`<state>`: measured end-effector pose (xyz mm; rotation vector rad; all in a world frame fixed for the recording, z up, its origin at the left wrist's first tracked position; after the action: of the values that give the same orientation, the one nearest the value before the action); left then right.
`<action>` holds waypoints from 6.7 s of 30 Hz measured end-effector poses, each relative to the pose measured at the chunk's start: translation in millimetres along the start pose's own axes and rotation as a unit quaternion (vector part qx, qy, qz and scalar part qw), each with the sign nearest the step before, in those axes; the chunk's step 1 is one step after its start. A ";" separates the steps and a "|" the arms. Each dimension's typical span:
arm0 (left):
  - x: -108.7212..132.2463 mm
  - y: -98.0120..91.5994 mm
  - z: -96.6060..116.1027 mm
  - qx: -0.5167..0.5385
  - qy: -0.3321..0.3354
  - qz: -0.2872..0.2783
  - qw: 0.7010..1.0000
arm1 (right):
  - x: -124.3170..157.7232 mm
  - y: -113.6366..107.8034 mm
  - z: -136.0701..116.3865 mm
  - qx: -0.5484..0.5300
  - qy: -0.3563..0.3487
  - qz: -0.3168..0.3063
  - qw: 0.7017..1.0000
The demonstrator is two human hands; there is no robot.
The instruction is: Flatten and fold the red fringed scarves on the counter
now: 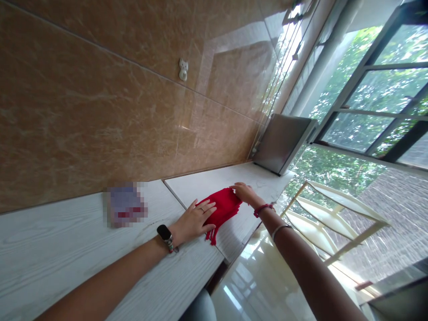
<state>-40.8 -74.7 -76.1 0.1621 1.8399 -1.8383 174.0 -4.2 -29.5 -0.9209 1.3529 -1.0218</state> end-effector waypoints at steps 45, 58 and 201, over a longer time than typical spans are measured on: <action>-35.1 23.3 7.5 -0.114 -0.129 -0.062 0.983 | 8.2 55.5 -20.6 -0.087 -0.311 -0.010 0.946; 102.9 -46.6 29.8 -0.152 -0.107 -0.102 0.977 | 74.4 16.6 -150.0 -0.118 -0.151 -0.035 0.981; 343.3 -186.5 93.7 -0.274 -0.117 0.160 0.941 | 185.4 -47.7 -402.3 -0.412 -0.531 0.095 0.735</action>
<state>-389.9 -272.6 -54.9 0.0333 1.9417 -1.0319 -237.7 -173.0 -53.9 -1.6187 0.7807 0.4159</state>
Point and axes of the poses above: each hand's wrist, its own x-axis away from the middle knuckle, its own y-axis out of the palm, z = x × y, the point moved 4 cm from there along -x, towards the middle knuckle, and after that the axes turned 14 degrees about y, right-handed, at the moved point
